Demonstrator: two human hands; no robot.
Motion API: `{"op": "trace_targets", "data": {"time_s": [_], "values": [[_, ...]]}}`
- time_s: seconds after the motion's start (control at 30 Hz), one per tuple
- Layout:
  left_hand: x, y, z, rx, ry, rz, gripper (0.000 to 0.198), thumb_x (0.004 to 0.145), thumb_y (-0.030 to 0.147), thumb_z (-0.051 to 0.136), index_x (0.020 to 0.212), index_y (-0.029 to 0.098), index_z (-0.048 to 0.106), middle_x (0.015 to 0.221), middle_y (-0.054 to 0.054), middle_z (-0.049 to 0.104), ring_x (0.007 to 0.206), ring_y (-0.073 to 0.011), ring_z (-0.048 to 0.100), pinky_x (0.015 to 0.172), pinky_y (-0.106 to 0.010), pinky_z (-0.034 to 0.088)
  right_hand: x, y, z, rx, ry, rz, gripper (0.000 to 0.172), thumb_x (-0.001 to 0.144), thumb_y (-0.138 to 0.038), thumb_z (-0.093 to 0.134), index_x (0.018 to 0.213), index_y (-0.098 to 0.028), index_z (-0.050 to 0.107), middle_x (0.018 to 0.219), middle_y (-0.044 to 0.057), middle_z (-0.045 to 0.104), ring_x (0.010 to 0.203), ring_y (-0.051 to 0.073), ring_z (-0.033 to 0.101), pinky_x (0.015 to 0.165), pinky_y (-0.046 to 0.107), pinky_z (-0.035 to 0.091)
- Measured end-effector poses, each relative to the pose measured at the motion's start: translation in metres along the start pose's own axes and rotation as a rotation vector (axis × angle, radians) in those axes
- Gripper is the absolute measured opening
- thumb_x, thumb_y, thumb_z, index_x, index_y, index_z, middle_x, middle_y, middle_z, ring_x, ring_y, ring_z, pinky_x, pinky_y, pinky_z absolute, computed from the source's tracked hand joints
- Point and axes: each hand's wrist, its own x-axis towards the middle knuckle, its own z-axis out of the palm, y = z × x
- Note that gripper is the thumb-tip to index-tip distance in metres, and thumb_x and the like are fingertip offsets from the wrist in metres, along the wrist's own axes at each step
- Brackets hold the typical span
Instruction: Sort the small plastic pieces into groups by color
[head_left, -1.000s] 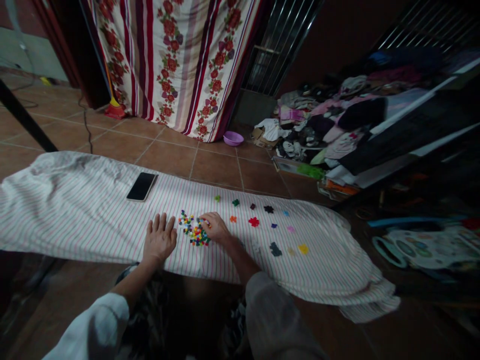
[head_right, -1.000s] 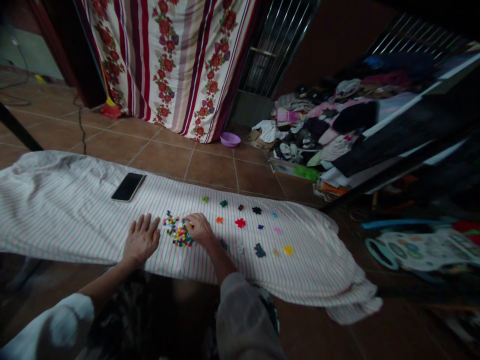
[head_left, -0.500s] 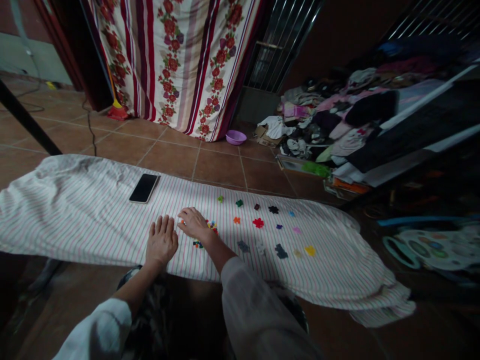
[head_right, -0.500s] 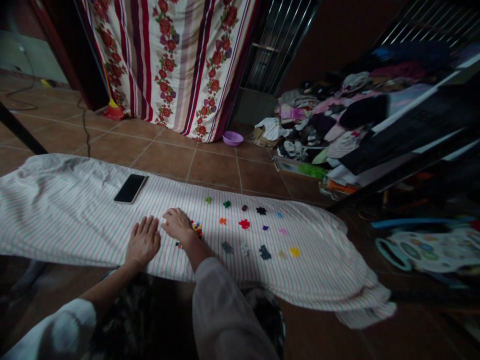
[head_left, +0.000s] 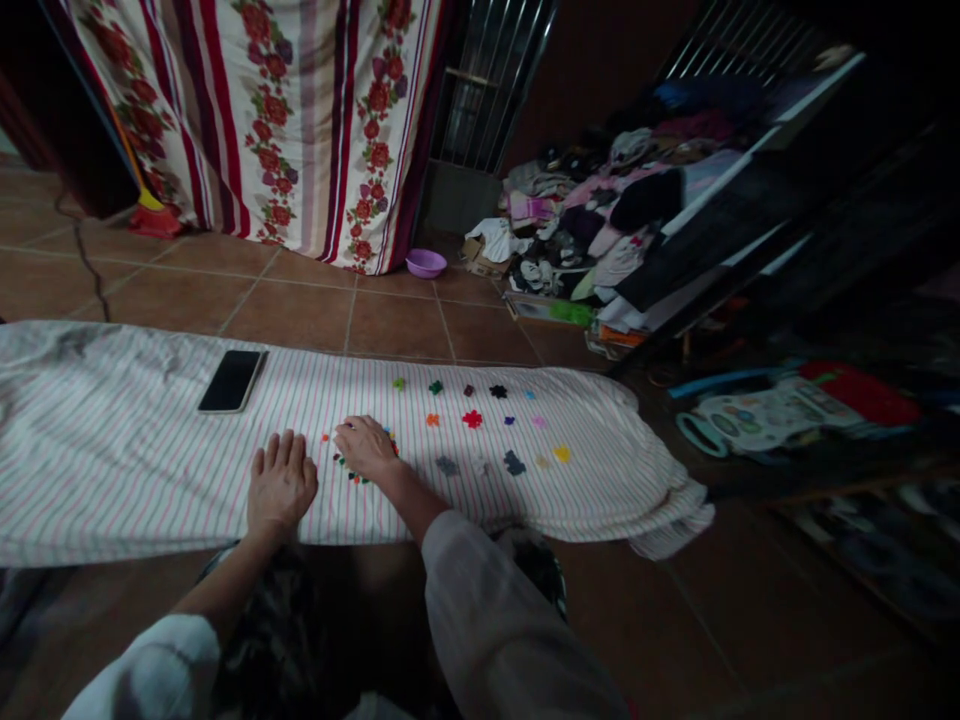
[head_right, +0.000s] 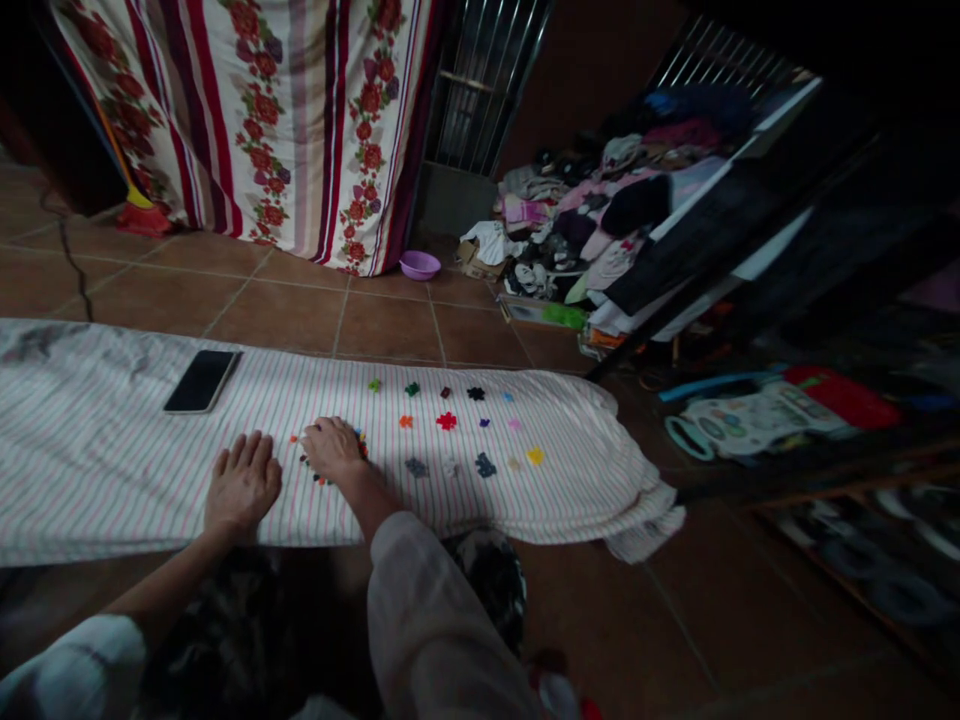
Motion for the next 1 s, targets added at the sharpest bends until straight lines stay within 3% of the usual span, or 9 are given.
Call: {"op": "trace_targets", "data": {"time_s": [0.1, 0.23, 0.37, 0.67, 1.0], "values": [[0.0, 0.0, 0.0, -0.02, 0.001, -0.007, 0.055, 0.091, 0.031, 0.034, 0.136, 0.011, 0.059, 0.145, -0.02, 0.056, 0.143, -0.0356, 0.043, 0.117, -0.058, 0.031, -0.002, 0.001, -0.004, -0.005, -0.032, -0.018, 0.024, 0.101, -0.021, 0.047, 0.11, -0.018, 0.069, 0.112, 0.01, 0.07, 0.107, 0.023, 0.06, 0.097, 0.037, 0.046], [0.0, 0.0, -0.002, -0.01, -0.015, -0.001, 0.055, 0.092, 0.032, 0.033, 0.135, 0.007, 0.059, 0.146, -0.022, 0.055, 0.143, -0.0364, 0.043, 0.117, -0.058, 0.031, -0.002, 0.006, -0.005, 0.047, -0.027, 0.078, 0.032, 0.094, -0.01, 0.049, 0.121, -0.019, 0.065, 0.118, 0.009, 0.071, 0.109, 0.022, 0.061, 0.096, 0.034, 0.047], [0.0, 0.001, -0.003, 0.018, -0.019, 0.01, 0.056, 0.093, 0.031, 0.031, 0.135, 0.005, 0.058, 0.146, -0.023, 0.054, 0.143, -0.0372, 0.042, 0.117, -0.058, 0.031, 0.001, 0.017, -0.001, 0.066, -0.035, 0.083, 0.036, 0.086, -0.004, 0.056, 0.115, -0.021, 0.067, 0.114, 0.007, 0.072, 0.109, 0.02, 0.063, 0.098, 0.032, 0.046], [0.002, 0.002, -0.002, 0.053, -0.021, -0.003, 0.054, 0.094, 0.031, 0.032, 0.133, 0.007, 0.06, 0.145, -0.02, 0.056, 0.142, -0.0364, 0.044, 0.116, -0.056, 0.033, 0.017, 0.033, 0.001, 0.133, -0.011, 0.155, 0.03, 0.092, -0.007, 0.05, 0.106, -0.022, 0.072, 0.105, 0.006, 0.075, 0.101, 0.019, 0.066, 0.091, 0.028, 0.047], [0.003, 0.003, -0.004, 0.06, -0.059, -0.015, 0.055, 0.094, 0.029, 0.033, 0.136, 0.005, 0.058, 0.147, -0.021, 0.054, 0.143, -0.0365, 0.042, 0.117, -0.055, 0.032, 0.01, 0.046, 0.002, 0.46, 0.188, 0.347, 0.033, 0.087, -0.01, 0.055, 0.11, -0.024, 0.073, 0.111, 0.004, 0.074, 0.102, 0.017, 0.067, 0.093, 0.029, 0.051]]}}
